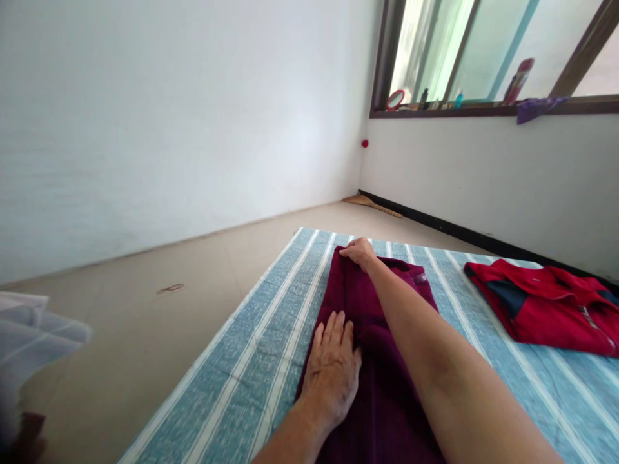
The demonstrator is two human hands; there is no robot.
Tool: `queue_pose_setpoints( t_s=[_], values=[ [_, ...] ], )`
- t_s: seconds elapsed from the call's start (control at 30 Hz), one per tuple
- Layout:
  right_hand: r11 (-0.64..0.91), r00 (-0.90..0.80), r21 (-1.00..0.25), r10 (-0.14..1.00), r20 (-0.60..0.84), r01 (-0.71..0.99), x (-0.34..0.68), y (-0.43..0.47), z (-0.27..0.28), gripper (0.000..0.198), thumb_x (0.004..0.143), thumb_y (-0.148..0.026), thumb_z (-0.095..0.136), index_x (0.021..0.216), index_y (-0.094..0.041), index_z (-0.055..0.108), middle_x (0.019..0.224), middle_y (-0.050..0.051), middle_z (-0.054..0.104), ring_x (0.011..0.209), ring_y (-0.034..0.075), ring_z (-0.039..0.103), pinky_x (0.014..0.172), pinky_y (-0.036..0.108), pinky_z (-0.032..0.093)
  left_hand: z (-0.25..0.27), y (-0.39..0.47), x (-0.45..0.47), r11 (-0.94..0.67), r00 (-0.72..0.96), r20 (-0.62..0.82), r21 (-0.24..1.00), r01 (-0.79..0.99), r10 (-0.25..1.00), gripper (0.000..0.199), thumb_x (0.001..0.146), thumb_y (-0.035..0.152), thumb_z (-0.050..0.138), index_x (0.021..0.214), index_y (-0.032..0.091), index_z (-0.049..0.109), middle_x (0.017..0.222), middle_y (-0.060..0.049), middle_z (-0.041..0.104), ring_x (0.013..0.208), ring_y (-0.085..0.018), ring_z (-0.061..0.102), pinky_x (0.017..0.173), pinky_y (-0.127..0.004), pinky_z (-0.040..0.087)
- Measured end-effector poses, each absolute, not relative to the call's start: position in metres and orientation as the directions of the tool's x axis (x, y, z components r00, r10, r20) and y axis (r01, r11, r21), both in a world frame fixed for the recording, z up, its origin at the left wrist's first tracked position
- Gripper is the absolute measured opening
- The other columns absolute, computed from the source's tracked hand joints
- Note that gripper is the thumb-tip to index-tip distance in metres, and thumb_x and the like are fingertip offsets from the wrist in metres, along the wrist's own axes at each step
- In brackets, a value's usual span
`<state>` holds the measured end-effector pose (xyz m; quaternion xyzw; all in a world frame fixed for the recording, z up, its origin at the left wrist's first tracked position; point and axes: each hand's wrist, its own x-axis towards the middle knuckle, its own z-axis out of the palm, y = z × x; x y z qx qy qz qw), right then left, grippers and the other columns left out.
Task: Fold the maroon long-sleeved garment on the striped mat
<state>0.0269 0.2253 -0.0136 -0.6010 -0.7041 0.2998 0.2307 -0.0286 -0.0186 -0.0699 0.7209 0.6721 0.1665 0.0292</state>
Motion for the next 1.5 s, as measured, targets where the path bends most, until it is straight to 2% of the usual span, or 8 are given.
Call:
queue_pose_setpoints(
  t_s=[0.23,0.6,0.8,0.9,1.03,1.23,1.33,1.5],
  values=[
    [0.133,-0.181,-0.643,0.983,-0.01,0.754,0.015,0.234,-0.029,0.023,0.089,-0.035,0.06,0.092,-0.012,0.062,0.089,0.002,0.063,0.075,0.014,0.061,0.065,0.028,0.052,-0.072,-0.02,-0.027,-0.071,0.026,0.196,0.227,0.971,0.98,0.054,0.095,0.043,0.031,0.139,0.014,0.044,0.15,-0.011,0.03,0.141,-0.026,0.019,0.114,-0.051,0.02],
    [0.244,-0.232,-0.549,0.968,0.092,0.799,0.022,0.231,-0.031,0.026,0.086,-0.04,0.062,0.084,-0.014,0.065,0.084,0.002,0.065,0.082,0.016,0.062,0.076,0.034,0.049,-0.071,-0.017,-0.027,-0.074,0.039,0.173,0.203,0.976,0.984,0.053,0.093,0.039,0.034,0.14,0.016,0.043,0.15,-0.011,0.032,0.141,-0.028,0.02,0.113,-0.053,0.019],
    [0.248,-0.202,-0.53,0.969,0.144,0.811,0.021,0.228,-0.029,0.017,0.078,-0.036,0.069,0.081,-0.019,0.069,0.083,0.004,0.067,0.084,0.02,0.062,0.071,0.028,0.044,-0.07,-0.017,-0.026,-0.072,0.04,0.162,0.197,0.978,0.986,0.053,0.093,0.039,0.033,0.14,0.015,0.043,0.15,-0.011,0.031,0.142,-0.027,0.019,0.114,-0.051,0.018],
    [0.265,-0.194,-0.506,0.963,0.189,0.821,0.021,0.216,-0.021,0.018,0.08,-0.036,0.065,0.084,-0.019,0.068,0.091,0.009,0.067,0.093,0.026,0.06,0.077,0.033,0.043,-0.07,-0.016,-0.026,-0.07,0.036,0.176,0.19,0.979,0.984,0.052,0.093,0.038,0.036,0.14,0.017,0.043,0.15,-0.011,0.032,0.141,-0.028,0.02,0.113,-0.053,0.019],
    [0.427,-0.314,-0.467,0.9,0.302,0.774,0.02,0.184,-0.017,0.015,0.086,-0.026,0.055,0.097,-0.02,0.064,0.111,0.011,0.061,0.109,0.027,0.051,0.093,0.037,0.036,-0.071,-0.015,-0.026,-0.075,0.037,0.193,0.192,0.979,0.98,0.052,0.092,0.037,0.036,0.139,0.016,0.045,0.149,-0.012,0.034,0.14,-0.029,0.023,0.112,-0.054,0.02],
    [0.615,-0.511,-0.451,0.789,0.342,0.647,0.018,0.153,-0.045,0.005,0.084,-0.02,0.059,0.081,-0.02,0.063,0.098,0.006,0.062,0.102,0.023,0.053,0.098,0.036,0.034,-0.071,-0.015,-0.029,-0.093,0.06,0.201,0.155,0.984,0.978,0.054,0.091,0.035,0.036,0.139,0.012,0.043,0.149,-0.014,0.034,0.14,-0.03,0.024,0.112,-0.053,0.021],
    [0.635,-0.517,-0.473,0.772,0.37,0.611,0.013,0.156,-0.056,0.01,0.086,-0.024,0.058,0.079,-0.017,0.061,0.096,0.005,0.062,0.104,0.022,0.052,0.099,0.044,0.034,-0.07,-0.014,-0.03,-0.091,0.062,0.203,0.135,0.987,0.977,0.053,0.091,0.032,0.035,0.139,0.011,0.043,0.149,-0.013,0.034,0.14,-0.029,0.024,0.112,-0.052,0.021],
    [0.624,-0.479,-0.556,0.78,0.402,0.55,0.009,0.161,-0.059,0.02,0.08,-0.014,0.06,0.063,-0.023,0.056,0.089,0.004,0.064,0.105,0.025,0.051,0.102,0.039,0.03,-0.07,-0.014,-0.031,-0.1,0.07,0.232,0.121,0.988,0.97,0.052,0.091,0.03,0.036,0.139,0.012,0.043,0.149,-0.013,0.034,0.14,-0.028,0.025,0.112,-0.052,0.022]
  ],
)
